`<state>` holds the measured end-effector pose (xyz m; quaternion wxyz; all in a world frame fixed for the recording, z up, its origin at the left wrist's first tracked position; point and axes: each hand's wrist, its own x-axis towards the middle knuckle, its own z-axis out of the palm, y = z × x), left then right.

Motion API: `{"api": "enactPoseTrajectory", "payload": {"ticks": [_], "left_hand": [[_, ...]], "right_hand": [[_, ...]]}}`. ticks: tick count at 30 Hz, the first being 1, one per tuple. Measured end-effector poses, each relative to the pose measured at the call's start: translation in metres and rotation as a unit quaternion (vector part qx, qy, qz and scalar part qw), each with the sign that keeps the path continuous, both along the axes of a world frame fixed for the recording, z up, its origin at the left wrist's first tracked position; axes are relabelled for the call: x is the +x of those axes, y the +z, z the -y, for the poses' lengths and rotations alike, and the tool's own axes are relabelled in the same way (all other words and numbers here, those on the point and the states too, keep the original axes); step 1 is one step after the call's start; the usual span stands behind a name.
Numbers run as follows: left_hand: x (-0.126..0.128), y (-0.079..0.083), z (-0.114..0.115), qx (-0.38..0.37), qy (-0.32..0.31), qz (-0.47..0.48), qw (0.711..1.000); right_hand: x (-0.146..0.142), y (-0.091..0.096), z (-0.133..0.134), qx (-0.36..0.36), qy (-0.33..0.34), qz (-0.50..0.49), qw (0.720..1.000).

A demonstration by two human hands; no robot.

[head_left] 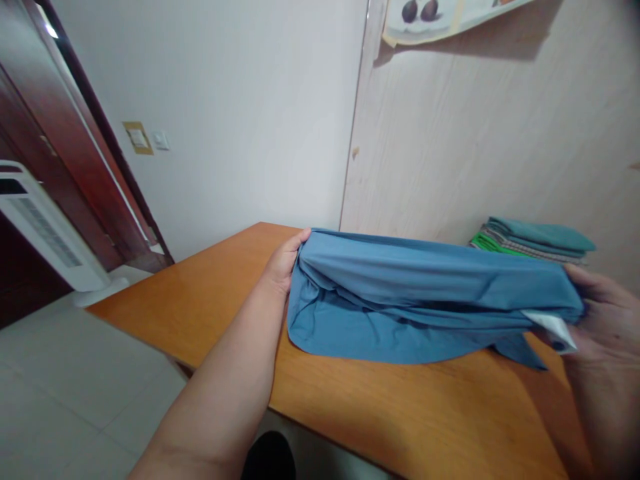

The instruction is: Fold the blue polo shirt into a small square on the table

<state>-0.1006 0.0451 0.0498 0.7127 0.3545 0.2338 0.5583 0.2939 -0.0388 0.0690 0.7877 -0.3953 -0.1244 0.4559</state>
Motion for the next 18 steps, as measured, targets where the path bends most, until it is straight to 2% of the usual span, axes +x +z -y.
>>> {"api": "enactPoseTrajectory", "payload": {"ticks": [3, 7, 9, 11, 13, 15, 16, 18], "left_hand": [[-0.001, 0.000, 0.009, 0.070, -0.025, -0.053, 0.996], [0.003, -0.003, 0.012, 0.139, -0.067, -0.156, 0.976], [0.006, -0.005, 0.012, 0.155, -0.092, -0.206, 0.962], [0.010, -0.007, 0.012, 0.162, -0.107, -0.243, 0.950], [0.016, -0.009, 0.013, 0.169, -0.117, -0.278, 0.938], [0.023, -0.012, 0.016, 0.178, -0.129, -0.320, 0.922], [0.027, -0.014, 0.018, 0.186, -0.130, -0.342, 0.912], [0.037, -0.020, 0.020, 0.211, -0.121, -0.389, 0.889]], "right_hand": [[0.010, -0.008, 0.003, 0.025, 0.083, 0.122, 0.989], [0.009, -0.017, -0.002, -0.022, 0.218, 0.212, 0.952], [0.003, -0.023, -0.007, 0.003, 0.249, 0.270, 0.930], [-0.007, -0.029, -0.013, 0.018, 0.253, 0.350, 0.902], [-0.020, -0.038, -0.017, 0.008, 0.243, 0.464, 0.852], [-0.037, -0.048, -0.020, -0.009, 0.203, 0.594, 0.779], [-0.047, -0.054, -0.020, -0.012, 0.182, 0.658, 0.730], [-0.067, -0.066, -0.020, -0.041, 0.145, 0.777, 0.612]]}}
